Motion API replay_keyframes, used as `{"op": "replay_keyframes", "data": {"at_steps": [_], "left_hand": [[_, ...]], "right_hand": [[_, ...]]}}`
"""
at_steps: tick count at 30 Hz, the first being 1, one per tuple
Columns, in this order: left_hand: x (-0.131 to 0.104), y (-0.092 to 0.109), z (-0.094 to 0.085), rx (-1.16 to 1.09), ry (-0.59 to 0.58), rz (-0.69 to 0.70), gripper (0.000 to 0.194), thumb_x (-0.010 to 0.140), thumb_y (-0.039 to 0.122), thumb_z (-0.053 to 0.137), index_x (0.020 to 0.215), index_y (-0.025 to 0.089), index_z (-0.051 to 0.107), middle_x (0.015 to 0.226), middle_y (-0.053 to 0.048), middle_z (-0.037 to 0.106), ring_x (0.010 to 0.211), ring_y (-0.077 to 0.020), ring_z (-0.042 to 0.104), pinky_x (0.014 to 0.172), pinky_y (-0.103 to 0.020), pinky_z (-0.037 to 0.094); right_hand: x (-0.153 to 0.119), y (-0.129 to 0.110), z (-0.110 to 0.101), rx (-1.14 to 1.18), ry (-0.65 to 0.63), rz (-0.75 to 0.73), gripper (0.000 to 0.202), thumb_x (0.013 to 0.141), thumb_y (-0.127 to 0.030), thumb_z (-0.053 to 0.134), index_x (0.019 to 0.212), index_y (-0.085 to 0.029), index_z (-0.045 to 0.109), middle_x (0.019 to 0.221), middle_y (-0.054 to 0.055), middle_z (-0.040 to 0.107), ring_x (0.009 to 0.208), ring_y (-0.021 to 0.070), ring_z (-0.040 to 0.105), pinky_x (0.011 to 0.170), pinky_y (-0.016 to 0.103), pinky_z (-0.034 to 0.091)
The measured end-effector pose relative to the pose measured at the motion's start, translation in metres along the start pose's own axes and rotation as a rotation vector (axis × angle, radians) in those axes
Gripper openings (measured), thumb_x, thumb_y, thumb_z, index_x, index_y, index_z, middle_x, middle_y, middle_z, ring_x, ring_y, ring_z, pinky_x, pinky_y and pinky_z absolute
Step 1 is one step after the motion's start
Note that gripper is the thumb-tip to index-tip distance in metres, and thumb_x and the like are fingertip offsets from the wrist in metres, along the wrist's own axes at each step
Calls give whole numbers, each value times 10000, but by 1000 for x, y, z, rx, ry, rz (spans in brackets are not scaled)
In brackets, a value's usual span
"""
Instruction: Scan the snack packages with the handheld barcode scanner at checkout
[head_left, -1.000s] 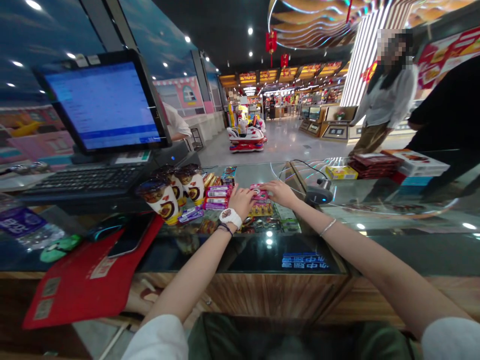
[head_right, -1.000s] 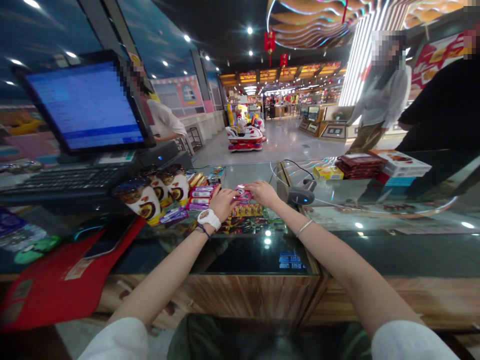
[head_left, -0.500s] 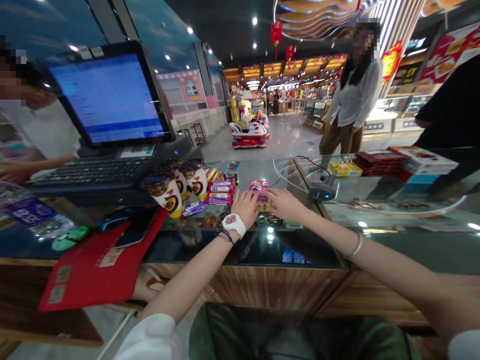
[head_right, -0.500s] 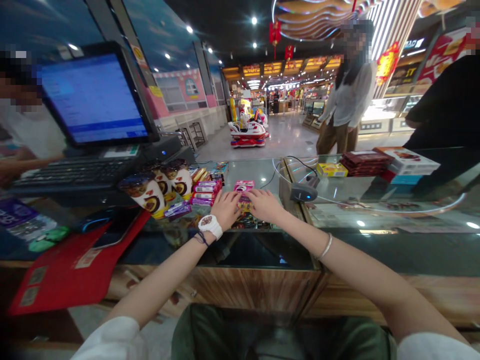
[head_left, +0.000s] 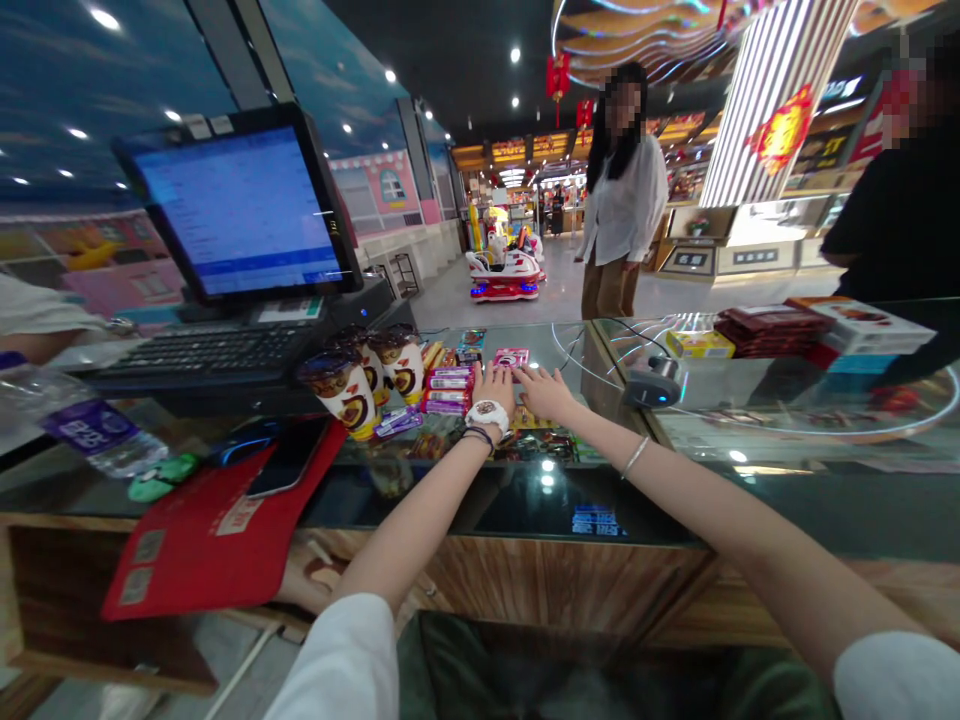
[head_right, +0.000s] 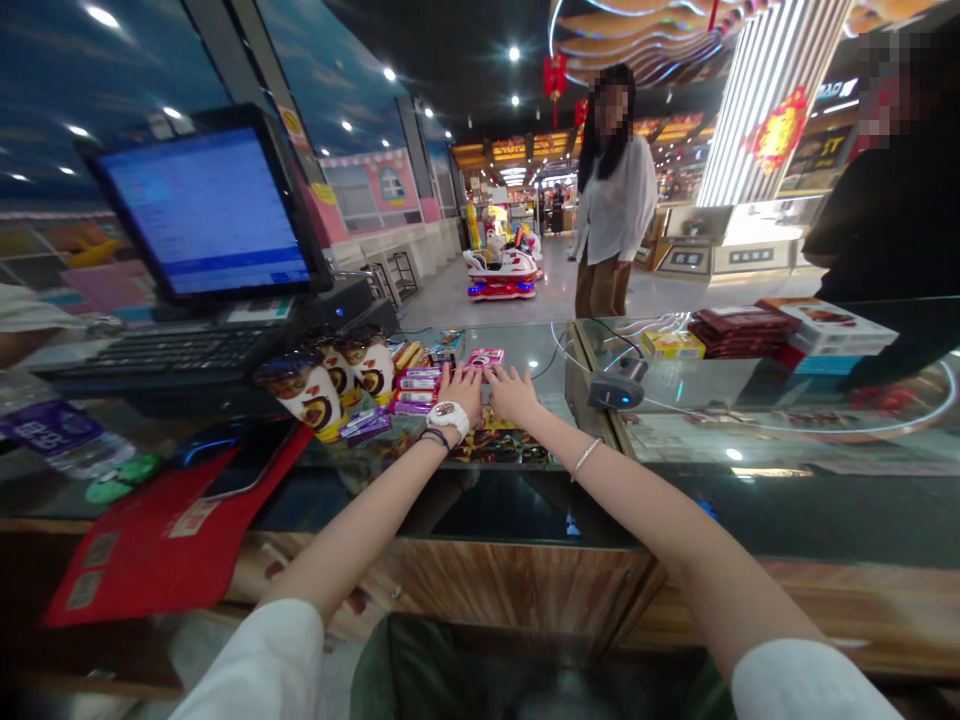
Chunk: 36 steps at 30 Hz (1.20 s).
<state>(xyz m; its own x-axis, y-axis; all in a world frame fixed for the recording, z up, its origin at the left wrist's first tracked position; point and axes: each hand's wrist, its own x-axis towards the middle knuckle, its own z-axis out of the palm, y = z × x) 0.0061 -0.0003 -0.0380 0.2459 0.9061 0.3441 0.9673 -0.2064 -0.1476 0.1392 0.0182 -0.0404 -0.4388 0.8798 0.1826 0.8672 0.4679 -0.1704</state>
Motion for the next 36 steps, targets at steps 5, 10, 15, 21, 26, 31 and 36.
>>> {"op": "replay_keyframes", "data": {"at_steps": [5, 10, 15, 21, 26, 31, 36], "left_hand": [[14, -11, 12, -35, 30, -57, 578, 907, 92, 320, 1463, 132, 473, 1469, -177, 520, 1456, -324, 356, 1200, -652, 128], [17, -20, 14, -26, 0, -81, 557, 918, 95, 308, 1446, 84, 485, 1495, -182, 486, 1472, -320, 325, 1220, -620, 123], [17, -19, 10, -60, -36, -117, 558, 924, 90, 315, 1461, 59, 459, 1517, -190, 454, 1492, -301, 288, 1246, -572, 79], [14, -15, 10, -59, 37, -89, 579, 923, 96, 297, 1479, 131, 452, 1507, -160, 477, 1486, -320, 298, 1210, -659, 118], [13, -8, 1, -34, 72, -59, 571, 931, 92, 273, 1470, 116, 461, 1554, -134, 419, 1505, -306, 251, 1233, -602, 127], [16, 13, -18, -48, 92, 12, 549, 932, 125, 335, 1466, 89, 456, 1565, -157, 395, 1501, -339, 249, 1232, -620, 90], [25, 53, -37, -117, 133, 101, 503, 977, 225, 345, 1460, 152, 467, 1563, -108, 417, 1498, -314, 269, 1233, -611, 112]], "right_hand": [[23, 0, 5, 36, -5, 12, 624, 945, -164, 386, 1554, -264, 301, 1633, 66, 281, 1476, 348, 297, 1171, 638, 228], [34, -4, 12, 77, -4, 11, 647, 931, -162, 390, 1559, -276, 286, 1640, 44, 262, 1485, 338, 279, 1177, 639, 221], [35, -7, 18, 89, 20, 17, 663, 921, -175, 377, 1572, -234, 266, 1650, 58, 222, 1491, 341, 265, 1187, 626, 216], [32, -7, 19, 72, 21, 15, 671, 924, -171, 367, 1578, -265, 246, 1652, 47, 213, 1500, 342, 239, 1179, 634, 223], [22, 1, 3, 70, 75, -14, 709, 895, -147, 410, 1575, -260, 247, 1651, 53, 223, 1495, 331, 257, 1177, 596, 259], [2, 31, -31, 68, 231, -58, 726, 840, -144, 469, 1547, -182, 309, 1616, 85, 323, 1472, 310, 310, 1188, 532, 276], [-25, 90, -58, 62, 434, -30, 631, 841, -164, 477, 1469, -150, 424, 1523, 116, 469, 1411, 295, 408, 1176, 511, 300]]}}
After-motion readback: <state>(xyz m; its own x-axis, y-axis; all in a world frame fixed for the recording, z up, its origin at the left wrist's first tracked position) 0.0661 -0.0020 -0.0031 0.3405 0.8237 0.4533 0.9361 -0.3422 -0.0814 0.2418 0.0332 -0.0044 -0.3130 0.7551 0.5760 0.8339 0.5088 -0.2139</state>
